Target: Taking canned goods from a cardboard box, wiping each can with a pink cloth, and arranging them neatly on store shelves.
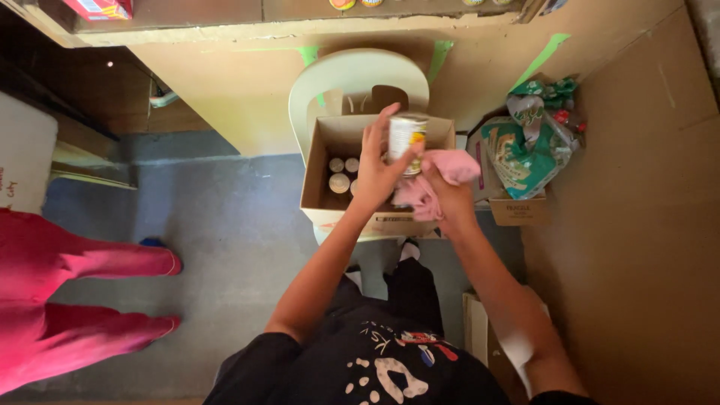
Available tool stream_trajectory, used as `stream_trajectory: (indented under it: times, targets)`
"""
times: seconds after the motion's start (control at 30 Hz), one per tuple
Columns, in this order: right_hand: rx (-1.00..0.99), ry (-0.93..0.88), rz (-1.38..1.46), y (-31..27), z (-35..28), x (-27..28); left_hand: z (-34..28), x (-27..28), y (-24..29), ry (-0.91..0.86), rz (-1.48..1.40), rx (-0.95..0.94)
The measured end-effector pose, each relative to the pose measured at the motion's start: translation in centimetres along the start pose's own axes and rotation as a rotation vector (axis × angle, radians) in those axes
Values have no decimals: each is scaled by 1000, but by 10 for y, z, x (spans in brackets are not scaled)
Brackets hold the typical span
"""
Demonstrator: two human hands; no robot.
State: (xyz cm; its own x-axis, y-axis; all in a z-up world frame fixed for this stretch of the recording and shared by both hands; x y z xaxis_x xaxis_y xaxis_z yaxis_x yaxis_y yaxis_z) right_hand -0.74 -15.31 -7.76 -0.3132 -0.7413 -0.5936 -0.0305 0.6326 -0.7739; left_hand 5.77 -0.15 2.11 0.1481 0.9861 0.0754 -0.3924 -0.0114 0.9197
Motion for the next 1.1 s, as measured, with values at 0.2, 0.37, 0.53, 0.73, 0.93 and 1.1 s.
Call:
stream_trajectory:
  times: [0.2, 0.37, 0.53, 0.73, 0.93, 1.1]
  targets:
    - [419, 152, -123, -83, 7, 18, -13, 2, -16, -197, -483, 408]
    - [235, -160, -626, -61, -7, -26, -25, -14, -44, -336, -534, 459]
    - [188, -194, -494, -69, -12, -48, -19, -7, -23, -355, -420, 482]
    - [359, 196, -588, -41, 9, -2, -34, -27, -52, -309, -455, 498]
    - [1028, -39, -1170, -86, -68, -102, -37, -57, -100, -216, -983, 703]
    - [617, -342, -1072, -18, -48, 7, -56, -95, -225, -181, -1377, 1064]
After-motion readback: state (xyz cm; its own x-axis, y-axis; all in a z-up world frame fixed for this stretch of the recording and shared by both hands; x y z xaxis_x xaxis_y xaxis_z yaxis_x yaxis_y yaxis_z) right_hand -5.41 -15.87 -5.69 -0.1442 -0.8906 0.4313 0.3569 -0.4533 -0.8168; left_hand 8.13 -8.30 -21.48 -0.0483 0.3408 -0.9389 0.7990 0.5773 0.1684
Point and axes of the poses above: each hand's wrist, its own z-axis towards the middle knuckle, its own x-axis out of the back of the hand, y = z × x, the point moved 7 cm from there along z, towards the middle knuckle, and after that the axes turned 4 degrees about y, right-handed, at the moved point
